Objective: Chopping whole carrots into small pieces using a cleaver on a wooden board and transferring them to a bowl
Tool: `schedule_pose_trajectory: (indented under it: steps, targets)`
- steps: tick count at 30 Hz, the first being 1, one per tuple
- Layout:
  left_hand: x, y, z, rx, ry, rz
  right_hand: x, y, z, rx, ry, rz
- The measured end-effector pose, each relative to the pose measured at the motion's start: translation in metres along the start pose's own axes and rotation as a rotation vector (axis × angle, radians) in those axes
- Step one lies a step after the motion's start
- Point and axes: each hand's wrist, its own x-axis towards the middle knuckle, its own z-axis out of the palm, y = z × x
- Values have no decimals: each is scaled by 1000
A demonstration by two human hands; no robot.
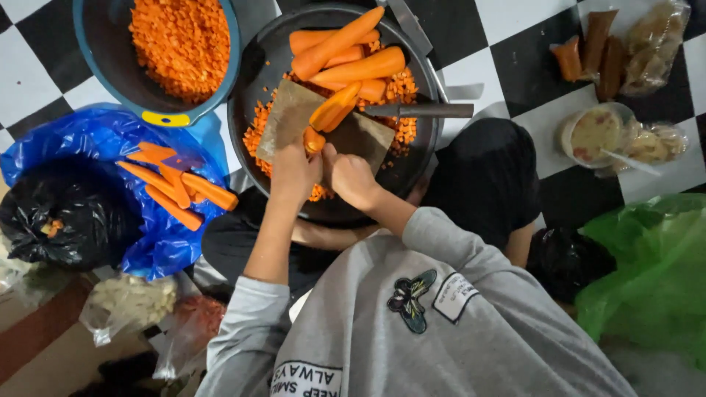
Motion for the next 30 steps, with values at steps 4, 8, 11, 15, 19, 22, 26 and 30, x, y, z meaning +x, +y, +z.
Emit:
schedule_pose_trajectory:
  steps: [4, 8, 11, 15, 19, 22, 26, 30]
  targets:
    - [4, -3, -13, 57, -167, -33, 0, -2, 0, -80, 87, -8]
    - [17, -20, -16, 78, -123, -31, 9, 0, 4, -69, 55, -38]
    - [26, -34, -26, 67, -136, 26, 14, 0, 5, 69, -91, 32]
    - [60, -51, -46, 302, -208, 189, 32, 5, 25, 36, -65, 19]
    - [95, -73, -47, -195, -254, 44, 44, 7, 26, 66, -160, 38]
    - [106, -92, -43, -484, -224, 54, 54, 5, 27, 136, -280, 92]
    - [57, -73, -18, 85, 221, 323, 45, 6, 18, 166, -340, 130]
    - [39, -85, 5, 158, 404, 336, 37, 0, 2, 231, -378, 150]
